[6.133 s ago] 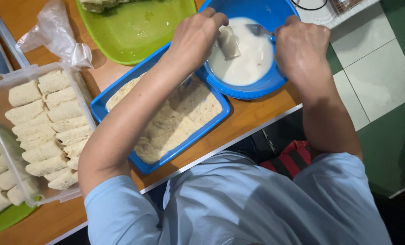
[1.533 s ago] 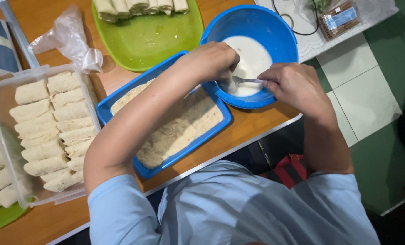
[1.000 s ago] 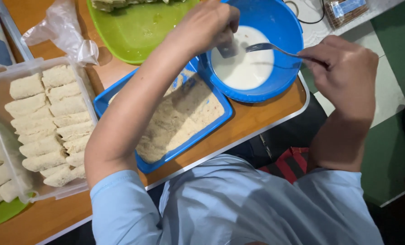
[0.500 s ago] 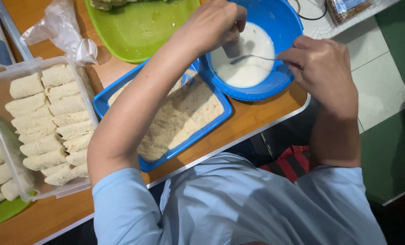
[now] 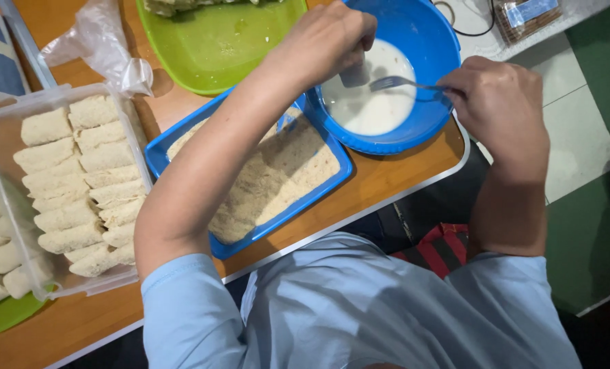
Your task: The recorder is dipping rolls into a liquid batter and then coating them in breadcrumbs.
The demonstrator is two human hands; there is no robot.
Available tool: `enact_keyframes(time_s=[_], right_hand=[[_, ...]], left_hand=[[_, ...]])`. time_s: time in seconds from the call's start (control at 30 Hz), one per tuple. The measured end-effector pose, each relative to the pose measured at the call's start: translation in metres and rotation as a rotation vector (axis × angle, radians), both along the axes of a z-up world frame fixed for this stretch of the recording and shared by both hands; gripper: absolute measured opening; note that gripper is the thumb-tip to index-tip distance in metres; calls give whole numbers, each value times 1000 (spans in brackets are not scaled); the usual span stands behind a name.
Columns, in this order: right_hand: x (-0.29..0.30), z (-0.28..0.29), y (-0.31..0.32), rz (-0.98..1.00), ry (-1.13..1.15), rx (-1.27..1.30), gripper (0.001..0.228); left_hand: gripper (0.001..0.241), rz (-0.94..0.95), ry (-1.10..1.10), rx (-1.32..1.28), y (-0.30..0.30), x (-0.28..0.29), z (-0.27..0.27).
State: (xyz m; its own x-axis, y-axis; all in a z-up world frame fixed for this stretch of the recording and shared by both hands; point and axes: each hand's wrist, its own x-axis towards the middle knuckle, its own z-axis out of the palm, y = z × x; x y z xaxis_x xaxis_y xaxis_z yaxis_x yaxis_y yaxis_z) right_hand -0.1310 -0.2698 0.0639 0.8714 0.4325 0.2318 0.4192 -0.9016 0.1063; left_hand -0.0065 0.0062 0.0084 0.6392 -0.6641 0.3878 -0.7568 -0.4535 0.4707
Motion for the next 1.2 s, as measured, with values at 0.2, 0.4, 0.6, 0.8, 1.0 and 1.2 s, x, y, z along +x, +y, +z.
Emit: enact_keyframes(time_s=[0.2,0.4,0.6,0.8,1.0,1.2], right_hand=[[16,-24,14,-38,59,15,11],[27,-52,17,-14,109,123,17],[31,-51,22,-60,199,72,18],[29,-44,22,-59,145,127,21],[19,-16,42,43,169,381,45],[17,-21,35,-1,115,377,38]], left_hand=[[18,7,-200,-95,-5,-16,22],[9,-54,-195,-138,-12,-16,4],[12,-61,-178,-124,-12,-21,13],[9,-48,-165,-144,-15,-24,11],[17,-52,-69,-201,-16,-24,16],[18,36,-114,-193,-20,-23,-3]])
